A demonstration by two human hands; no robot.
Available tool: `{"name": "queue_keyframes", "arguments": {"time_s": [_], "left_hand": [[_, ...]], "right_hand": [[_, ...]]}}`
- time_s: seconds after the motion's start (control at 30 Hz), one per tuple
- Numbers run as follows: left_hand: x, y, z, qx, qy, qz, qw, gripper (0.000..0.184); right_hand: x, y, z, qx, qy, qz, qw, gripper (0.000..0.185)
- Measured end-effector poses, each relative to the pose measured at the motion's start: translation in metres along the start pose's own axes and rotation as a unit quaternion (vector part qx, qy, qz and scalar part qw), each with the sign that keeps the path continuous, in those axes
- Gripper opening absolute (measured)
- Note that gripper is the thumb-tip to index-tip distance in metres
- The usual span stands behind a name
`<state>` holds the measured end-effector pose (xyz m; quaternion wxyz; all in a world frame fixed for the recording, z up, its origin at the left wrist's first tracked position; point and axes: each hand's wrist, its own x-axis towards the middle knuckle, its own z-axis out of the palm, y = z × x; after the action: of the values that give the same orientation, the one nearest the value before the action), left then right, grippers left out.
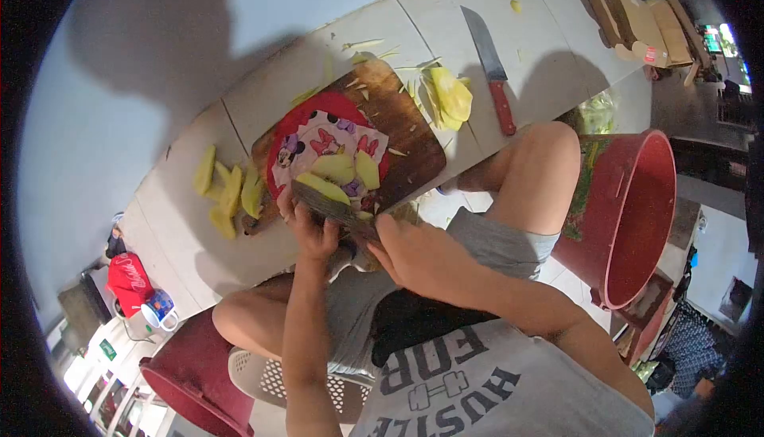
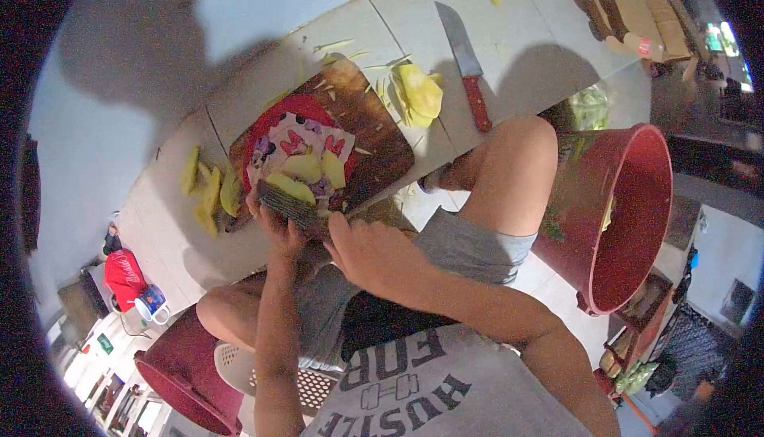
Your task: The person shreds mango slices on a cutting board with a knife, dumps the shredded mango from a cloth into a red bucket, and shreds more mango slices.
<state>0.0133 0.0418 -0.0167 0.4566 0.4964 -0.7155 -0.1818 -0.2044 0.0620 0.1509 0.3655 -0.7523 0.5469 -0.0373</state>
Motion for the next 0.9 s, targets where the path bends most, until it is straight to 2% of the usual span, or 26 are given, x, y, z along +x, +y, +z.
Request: {"name": "queue_keyframes", "arguments": {"time_s": [0.07, 0.17, 0.4, 0.5, 0.6, 0.67, 0.77, 0.9], "left_hand": [[-0.001, 0.007, -0.006, 0.006, -0.013, -0.029, 0.999, 0.055], [0.001, 0.003, -0.008, 0.020, -0.031, -0.009, 0.999, 0.057], [-0.003, 0.005, -0.003, 0.025, -0.008, -0.038, 0.999, 0.061], [-0.003, -0.003, 0.004, -0.028, 0.025, -0.005, 0.999, 0.062], [-0.002, 0.002, -0.002, -0.027, 0.021, -0.004, 0.999, 0.057], [0.002, 0.011, -0.008, 0.000, -0.020, -0.036, 0.999, 0.051], [0.004, 0.006, -0.007, 0.044, -0.012, 0.006, 0.999, 0.046], [0.001, 0.001, 0.002, 0.018, 0.021, 0.014, 1.000, 0.048]], "right_hand": [[0.023, 0.013, 0.026, 0.030, 0.031, 0.004, 0.999, 0.030], [0.036, 0.023, 0.041, 0.037, 0.016, 0.029, 0.999, 0.029], [-0.013, -0.013, -0.011, 0.007, -0.003, 0.018, 1.000, 0.030], [-0.017, -0.012, -0.011, 0.012, 0.017, 0.002, 1.000, 0.032], [-0.001, 0.000, 0.007, 0.008, 0.004, 0.006, 1.000, 0.032], [0.023, 0.019, 0.038, 0.033, 0.041, -0.011, 0.999, 0.032], [0.037, 0.018, 0.043, 0.024, 0.019, 0.028, 0.999, 0.029], [0.018, 0.003, 0.017, 0.027, 0.013, 0.026, 0.999, 0.030]]}}
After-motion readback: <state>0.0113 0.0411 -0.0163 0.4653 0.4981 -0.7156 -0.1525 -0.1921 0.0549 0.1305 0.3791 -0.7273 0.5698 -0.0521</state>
